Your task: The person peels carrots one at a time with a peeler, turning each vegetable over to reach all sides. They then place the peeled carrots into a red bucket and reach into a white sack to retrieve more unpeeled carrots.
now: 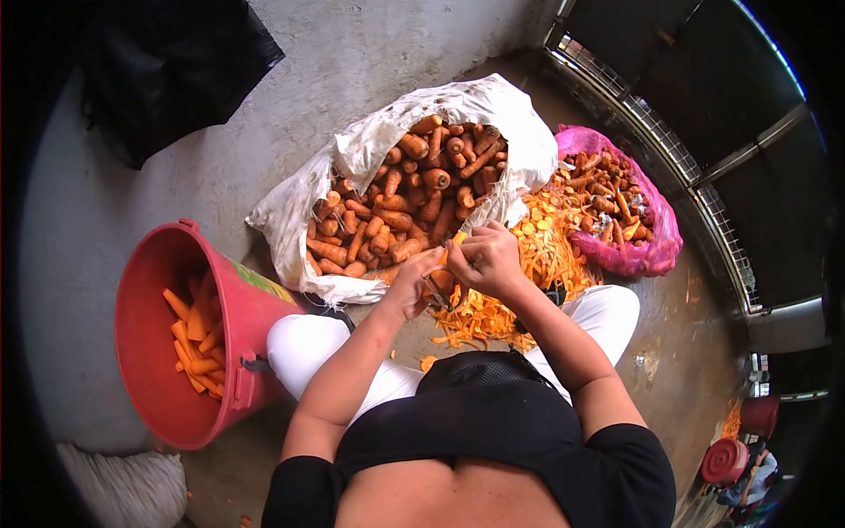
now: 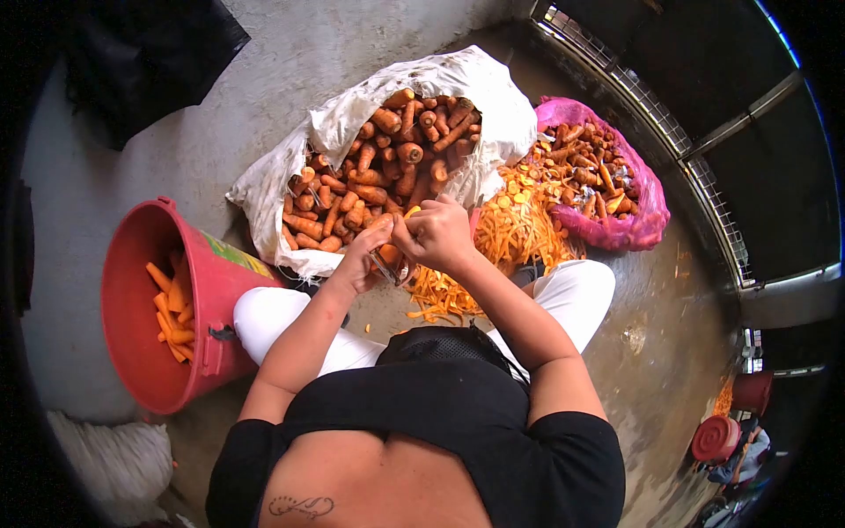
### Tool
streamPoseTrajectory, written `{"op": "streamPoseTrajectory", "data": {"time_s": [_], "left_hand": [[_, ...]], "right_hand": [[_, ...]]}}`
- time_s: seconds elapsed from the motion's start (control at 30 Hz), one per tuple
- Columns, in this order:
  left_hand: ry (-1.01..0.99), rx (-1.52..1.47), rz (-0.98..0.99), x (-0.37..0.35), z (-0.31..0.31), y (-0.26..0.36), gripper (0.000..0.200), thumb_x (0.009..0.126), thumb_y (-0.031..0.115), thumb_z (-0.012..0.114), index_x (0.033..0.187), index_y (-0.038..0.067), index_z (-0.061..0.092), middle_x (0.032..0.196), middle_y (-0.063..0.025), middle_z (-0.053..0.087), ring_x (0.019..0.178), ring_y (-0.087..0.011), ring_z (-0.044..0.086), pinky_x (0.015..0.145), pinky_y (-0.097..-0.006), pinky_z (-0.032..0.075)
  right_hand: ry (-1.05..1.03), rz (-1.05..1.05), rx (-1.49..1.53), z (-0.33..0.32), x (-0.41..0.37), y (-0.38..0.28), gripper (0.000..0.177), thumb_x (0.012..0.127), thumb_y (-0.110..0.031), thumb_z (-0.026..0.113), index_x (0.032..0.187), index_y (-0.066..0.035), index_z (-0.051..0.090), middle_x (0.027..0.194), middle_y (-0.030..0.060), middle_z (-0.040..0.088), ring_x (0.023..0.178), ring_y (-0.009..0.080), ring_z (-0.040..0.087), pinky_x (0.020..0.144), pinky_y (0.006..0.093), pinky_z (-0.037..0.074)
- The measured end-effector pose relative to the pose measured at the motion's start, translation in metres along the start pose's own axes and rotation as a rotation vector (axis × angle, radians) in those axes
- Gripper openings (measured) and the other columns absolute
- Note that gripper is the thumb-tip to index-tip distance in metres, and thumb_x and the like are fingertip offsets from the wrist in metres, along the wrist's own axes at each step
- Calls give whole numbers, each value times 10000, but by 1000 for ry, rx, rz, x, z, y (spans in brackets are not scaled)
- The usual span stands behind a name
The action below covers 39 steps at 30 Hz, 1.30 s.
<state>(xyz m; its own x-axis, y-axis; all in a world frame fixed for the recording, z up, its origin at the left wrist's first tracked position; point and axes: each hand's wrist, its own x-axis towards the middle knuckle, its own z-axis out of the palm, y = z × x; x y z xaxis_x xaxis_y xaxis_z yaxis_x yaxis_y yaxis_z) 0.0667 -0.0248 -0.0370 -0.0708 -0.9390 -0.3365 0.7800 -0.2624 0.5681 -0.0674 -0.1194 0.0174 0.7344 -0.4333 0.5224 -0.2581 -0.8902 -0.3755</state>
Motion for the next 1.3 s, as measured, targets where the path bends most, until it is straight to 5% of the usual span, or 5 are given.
{"op": "streamPoseTrajectory", "data": {"time_s": [0.17,0.3,0.5,0.87,1.3], "left_hand": [[-49,216,-45,-11,8,3,367,990,370,411,1104,37,514,779,-79,602,556,-125,597,425,-229,504],[-49,229,-71,-13,17,9,408,995,405,378,1127,40,504,762,-69,593,557,-110,588,441,-228,503],[8,46,-84,9,-5,-1,403,993,382,403,1111,15,523,831,-76,603,625,-104,596,510,-247,510],[55,4,-49,5,0,-2,277,953,309,476,1095,75,517,798,-41,606,599,-125,610,523,-288,543],[-9,124,-66,-15,10,7,348,988,317,418,1155,27,516,746,-68,600,599,-107,608,451,-207,488]], "right_hand": [[-186,585,-94,-10,12,56,452,896,-298,526,481,-136,604,407,1,479,381,131,406,596,351,446],[-98,515,-672,-4,-16,150,488,874,-326,447,452,-117,574,457,77,553,427,204,542,715,401,469],[20,747,-141,-18,-15,86,496,903,-368,478,501,-128,644,359,-27,479,274,85,397,329,246,312],[31,15,-17,3,-5,-2,320,772,-202,648,462,-138,593,448,9,518,475,180,506,527,332,372],[-75,436,-772,-20,-8,136,491,896,-303,496,456,-106,589,418,19,523,363,153,472,636,373,476]]}}
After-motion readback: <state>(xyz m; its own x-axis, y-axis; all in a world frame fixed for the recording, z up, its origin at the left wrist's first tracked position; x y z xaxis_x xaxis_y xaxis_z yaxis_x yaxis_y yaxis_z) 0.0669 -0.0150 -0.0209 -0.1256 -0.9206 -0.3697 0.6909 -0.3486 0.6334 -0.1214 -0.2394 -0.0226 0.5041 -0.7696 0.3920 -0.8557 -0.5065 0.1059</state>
